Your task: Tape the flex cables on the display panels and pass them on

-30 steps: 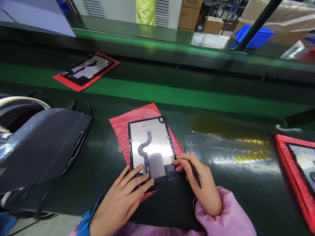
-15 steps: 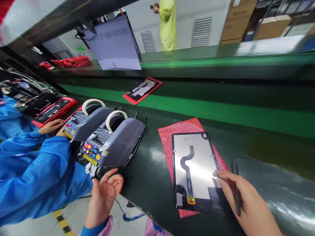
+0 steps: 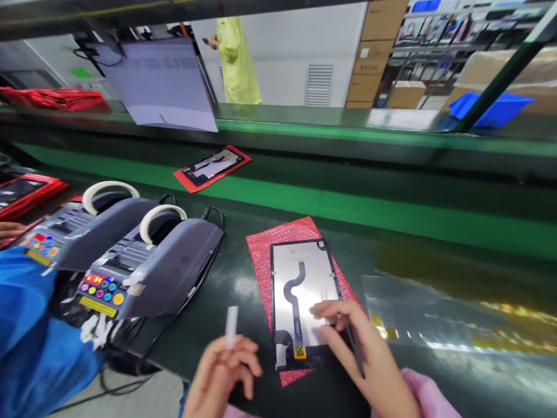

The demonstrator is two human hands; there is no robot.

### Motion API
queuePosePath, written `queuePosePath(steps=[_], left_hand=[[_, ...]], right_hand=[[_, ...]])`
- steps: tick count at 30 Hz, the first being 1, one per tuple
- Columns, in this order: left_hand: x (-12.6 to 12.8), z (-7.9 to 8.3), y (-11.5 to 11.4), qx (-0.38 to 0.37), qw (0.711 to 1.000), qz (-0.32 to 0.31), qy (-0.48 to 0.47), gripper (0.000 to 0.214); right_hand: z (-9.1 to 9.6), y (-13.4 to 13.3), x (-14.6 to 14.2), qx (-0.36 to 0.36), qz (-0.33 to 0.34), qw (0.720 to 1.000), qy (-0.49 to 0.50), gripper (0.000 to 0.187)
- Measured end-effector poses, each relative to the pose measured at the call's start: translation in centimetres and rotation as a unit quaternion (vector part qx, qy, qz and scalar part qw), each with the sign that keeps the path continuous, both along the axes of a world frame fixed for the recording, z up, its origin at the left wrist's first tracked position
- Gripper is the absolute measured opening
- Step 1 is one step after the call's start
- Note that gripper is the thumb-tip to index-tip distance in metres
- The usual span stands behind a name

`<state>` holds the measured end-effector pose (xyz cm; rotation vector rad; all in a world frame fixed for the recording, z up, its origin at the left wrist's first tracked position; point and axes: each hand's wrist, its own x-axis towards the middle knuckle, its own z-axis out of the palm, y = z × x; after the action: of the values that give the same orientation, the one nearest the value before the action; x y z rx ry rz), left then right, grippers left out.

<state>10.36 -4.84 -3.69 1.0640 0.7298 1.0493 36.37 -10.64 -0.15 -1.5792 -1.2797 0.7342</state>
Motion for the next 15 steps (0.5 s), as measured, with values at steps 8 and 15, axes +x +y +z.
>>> queuePosePath(steps=[8,15], left_hand=[[4.8,-1.4,-1.4,0.09,0.968,-0.222,0.073,0.048],[5.1,-0.2,-0.2,0.442,0.741,-0.069,0.501,0.039]], right_hand=[[2.5,4.2,-1.3,-0.095,0.074,0.965,0.231,0.043],[1.2,7.6,-0.2,-0.086,0.083,0.969,0.215,0.046]])
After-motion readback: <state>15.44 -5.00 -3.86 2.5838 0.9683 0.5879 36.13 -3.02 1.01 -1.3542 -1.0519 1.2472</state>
